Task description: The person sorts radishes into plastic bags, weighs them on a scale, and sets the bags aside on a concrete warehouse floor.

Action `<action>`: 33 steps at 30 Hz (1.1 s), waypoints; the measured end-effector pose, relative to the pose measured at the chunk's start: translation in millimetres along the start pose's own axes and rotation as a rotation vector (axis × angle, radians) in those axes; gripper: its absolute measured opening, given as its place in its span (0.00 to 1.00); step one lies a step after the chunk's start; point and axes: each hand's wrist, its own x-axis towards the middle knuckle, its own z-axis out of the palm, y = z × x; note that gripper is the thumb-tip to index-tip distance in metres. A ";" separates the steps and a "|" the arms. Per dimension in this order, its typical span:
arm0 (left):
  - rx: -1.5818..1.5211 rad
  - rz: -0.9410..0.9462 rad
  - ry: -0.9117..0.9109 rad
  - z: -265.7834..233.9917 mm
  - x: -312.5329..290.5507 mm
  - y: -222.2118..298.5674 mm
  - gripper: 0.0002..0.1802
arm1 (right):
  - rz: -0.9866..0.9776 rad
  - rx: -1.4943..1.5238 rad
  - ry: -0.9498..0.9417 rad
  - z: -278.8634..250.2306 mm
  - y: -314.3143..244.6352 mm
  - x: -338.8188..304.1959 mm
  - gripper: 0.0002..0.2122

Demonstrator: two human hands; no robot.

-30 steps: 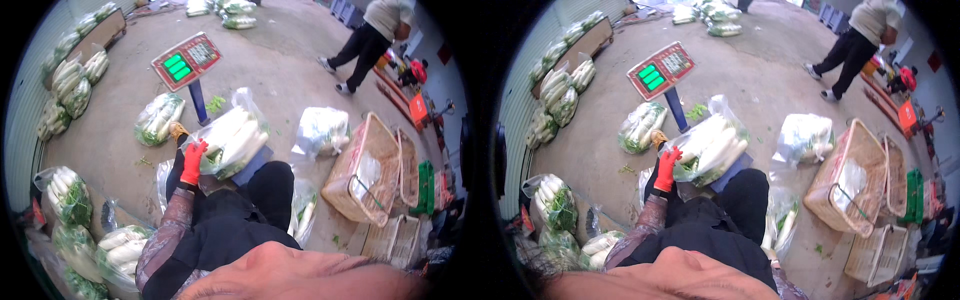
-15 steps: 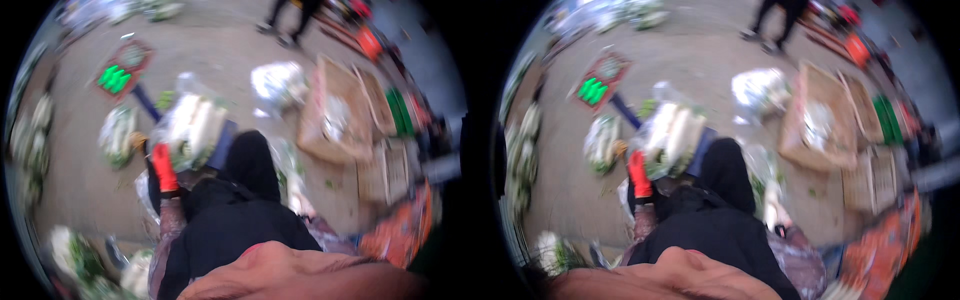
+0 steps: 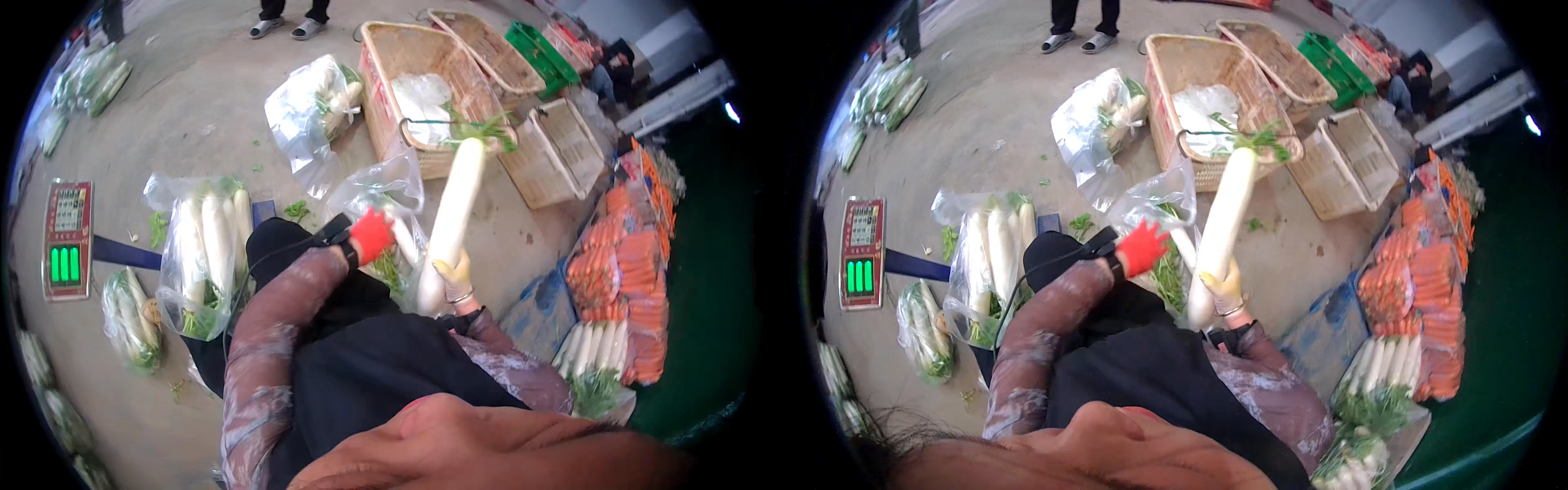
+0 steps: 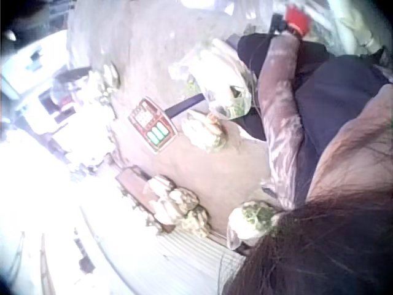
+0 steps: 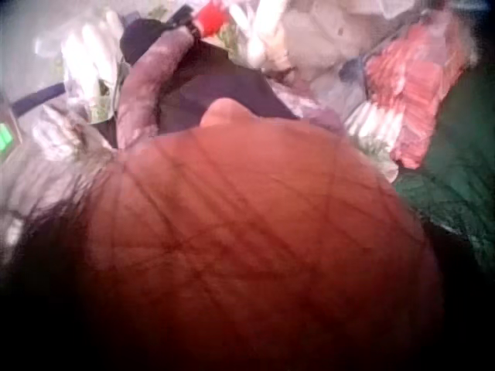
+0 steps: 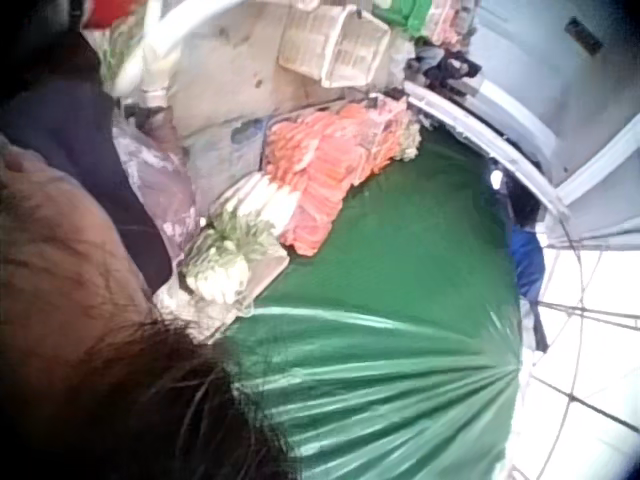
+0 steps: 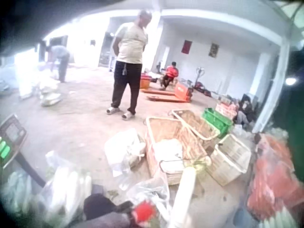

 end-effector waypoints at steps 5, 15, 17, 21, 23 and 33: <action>0.191 -0.780 0.039 -40.6 -20.7 -92.3 0.22 | -0.020 0.158 0.125 -13.4 -74.7 38.2 0.29; -0.086 -1.361 -0.098 -20.5 -337.3 -74.2 0.47 | -0.784 0.711 -0.408 173.5 -192.3 136.1 0.37; 0.127 -1.084 -0.014 12.4 -374.5 -48.2 0.40 | -0.751 0.690 -0.603 246.5 -192.8 129.8 0.36; -0.415 -0.985 -0.409 -34.4 -366.6 -12.4 0.31 | -0.722 0.396 -1.162 383.6 -179.8 113.5 0.24; -0.351 -0.913 -0.393 -64.5 -360.5 0.6 0.26 | -0.743 0.283 -1.527 447.3 -143.8 116.7 0.28; -0.144 -1.030 0.136 -67.0 -396.9 16.0 0.14 | -0.997 -0.952 -1.917 524.3 -43.7 143.0 0.31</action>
